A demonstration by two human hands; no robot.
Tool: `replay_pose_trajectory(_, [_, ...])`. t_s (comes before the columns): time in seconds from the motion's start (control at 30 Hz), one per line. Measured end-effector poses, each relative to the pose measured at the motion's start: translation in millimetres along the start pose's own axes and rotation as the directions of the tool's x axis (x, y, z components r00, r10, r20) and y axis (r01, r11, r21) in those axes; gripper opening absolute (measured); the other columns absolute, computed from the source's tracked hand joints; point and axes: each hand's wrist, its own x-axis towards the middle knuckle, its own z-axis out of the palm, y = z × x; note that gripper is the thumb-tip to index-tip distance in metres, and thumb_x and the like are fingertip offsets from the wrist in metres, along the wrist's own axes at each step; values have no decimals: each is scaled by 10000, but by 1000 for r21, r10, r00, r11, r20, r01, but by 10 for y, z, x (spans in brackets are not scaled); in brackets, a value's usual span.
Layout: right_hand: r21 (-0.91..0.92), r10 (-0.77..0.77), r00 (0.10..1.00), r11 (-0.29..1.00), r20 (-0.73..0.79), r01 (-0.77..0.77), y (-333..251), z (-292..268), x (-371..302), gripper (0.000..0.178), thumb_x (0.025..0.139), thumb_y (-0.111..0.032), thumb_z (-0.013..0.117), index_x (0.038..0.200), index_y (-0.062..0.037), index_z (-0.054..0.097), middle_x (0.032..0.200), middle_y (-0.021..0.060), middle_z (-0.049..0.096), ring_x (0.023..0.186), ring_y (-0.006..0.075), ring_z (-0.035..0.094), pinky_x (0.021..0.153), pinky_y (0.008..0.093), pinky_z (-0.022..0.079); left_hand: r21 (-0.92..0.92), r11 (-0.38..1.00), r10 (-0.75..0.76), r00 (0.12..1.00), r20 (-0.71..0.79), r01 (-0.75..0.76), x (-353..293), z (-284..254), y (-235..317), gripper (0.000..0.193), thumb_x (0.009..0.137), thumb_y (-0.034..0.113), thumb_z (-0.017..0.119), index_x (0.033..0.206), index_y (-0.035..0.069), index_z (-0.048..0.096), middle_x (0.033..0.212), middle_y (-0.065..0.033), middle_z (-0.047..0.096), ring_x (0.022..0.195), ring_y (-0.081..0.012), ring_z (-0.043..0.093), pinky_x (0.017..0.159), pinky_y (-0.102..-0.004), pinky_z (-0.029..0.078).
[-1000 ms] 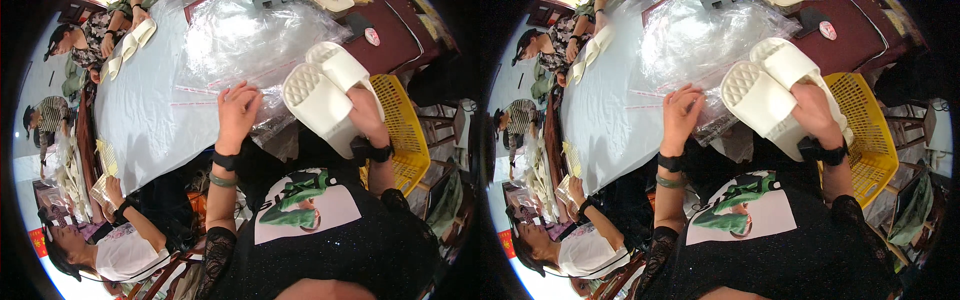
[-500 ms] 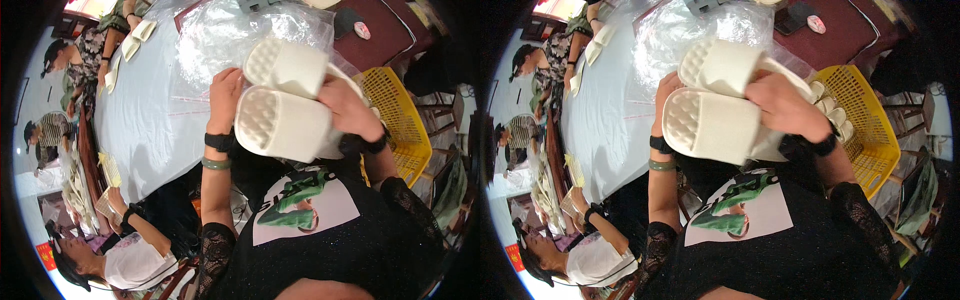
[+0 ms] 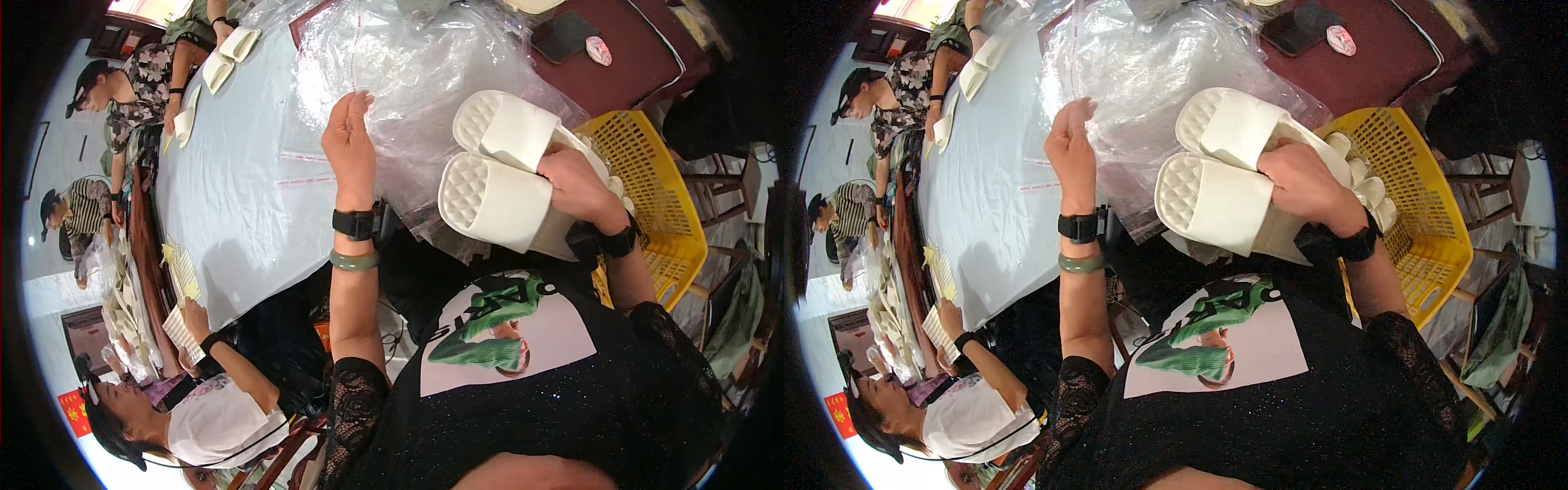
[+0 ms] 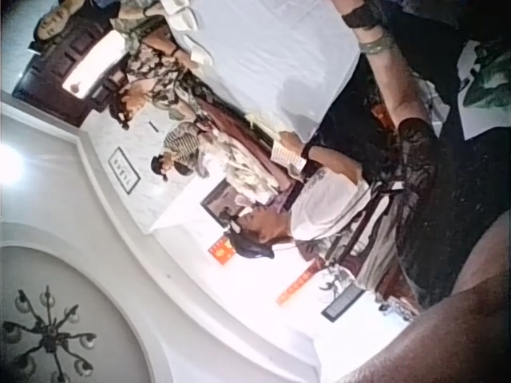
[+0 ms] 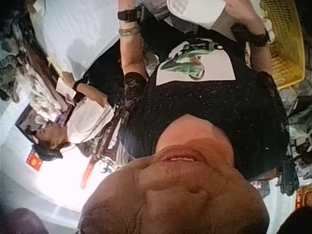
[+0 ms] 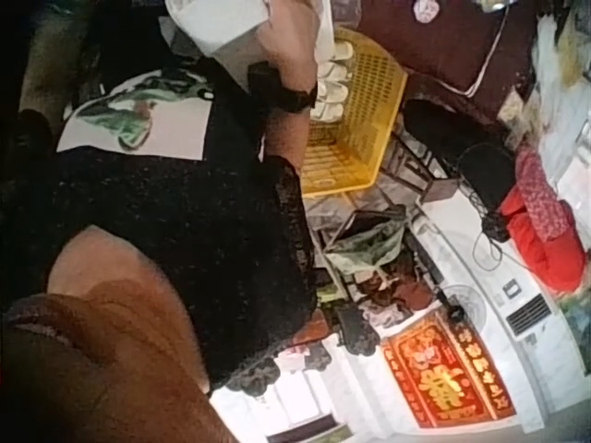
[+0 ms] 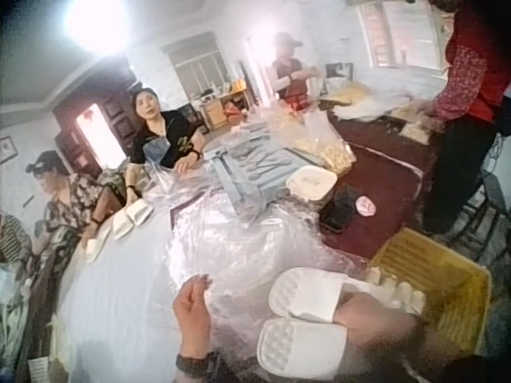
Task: Packing pairs of slippers into plastic bags and placing them into a collection basket.
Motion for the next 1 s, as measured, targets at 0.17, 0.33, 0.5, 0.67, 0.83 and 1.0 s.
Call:
replay_pose_trajectory(0.17, [283, -194, 968, 930, -161, 233, -450, -476, 121, 270, 746, -121, 593, 995, -36, 652, 904, 167, 656, 860, 364, 612, 815, 404, 468, 154, 982, 101, 994, 35, -105, -42, -22, -43, 223, 936, 125, 536, 1044, -39, 641, 983, -98, 670, 946, -161, 608, 845, -270, 456])
replay_pose_trajectory(0.33, [235, -385, 895, 870, -227, 434, -684, -459, 416, 194, 736, -171, 608, 867, -32, 644, 808, 147, 640, 793, 364, 609, 830, 400, 479, -84, 991, -95, 984, 152, 108, -98, -27, -129, 147, 857, 34, 600, 986, -17, 649, 888, -61, 663, 841, -117, 607, 715, -258, 488])
replay_pose_trajectory(0.5, [163, -409, 888, 881, -212, 444, -781, -283, 772, 131, 702, -151, 609, 691, -31, 555, 697, 190, 571, 681, 393, 568, 760, 411, 484, -433, 846, -223, 944, 242, 311, -105, -58, -263, 155, 882, 70, 566, 989, -15, 640, 857, -33, 649, 753, -85, 575, 655, -246, 482])
replay_pose_trajectory(0.67, [23, -185, 975, 982, -125, 189, -549, -151, 790, 64, 651, -70, 550, 683, -21, 575, 697, 203, 582, 732, 407, 572, 712, 460, 447, -29, 931, -348, 907, 239, 365, 124, -267, -142, 247, 928, 211, 535, 995, 1, 647, 862, -34, 655, 774, -75, 573, 678, -243, 442])
replay_pose_trajectory(0.83, [-4, 55, 996, 998, -76, -56, -190, 22, 615, 81, 653, -32, 514, 696, 23, 556, 706, 231, 571, 755, 428, 542, 723, 485, 411, -182, 887, -399, 903, 162, 424, 309, -355, 241, 202, 901, 231, 618, 867, 38, 663, 749, -6, 646, 654, -75, 582, 586, -157, 409])
replay_pose_trajectory(1.0, [33, 52, 994, 998, -91, -49, -234, 19, 600, 65, 654, -30, 514, 684, 20, 542, 697, 229, 563, 748, 421, 542, 742, 478, 408, -219, 909, -335, 934, 126, 355, 537, -525, 80, 207, 883, 231, 653, 799, 42, 637, 660, -2, 591, 533, -60, 463, 507, -198, 350])
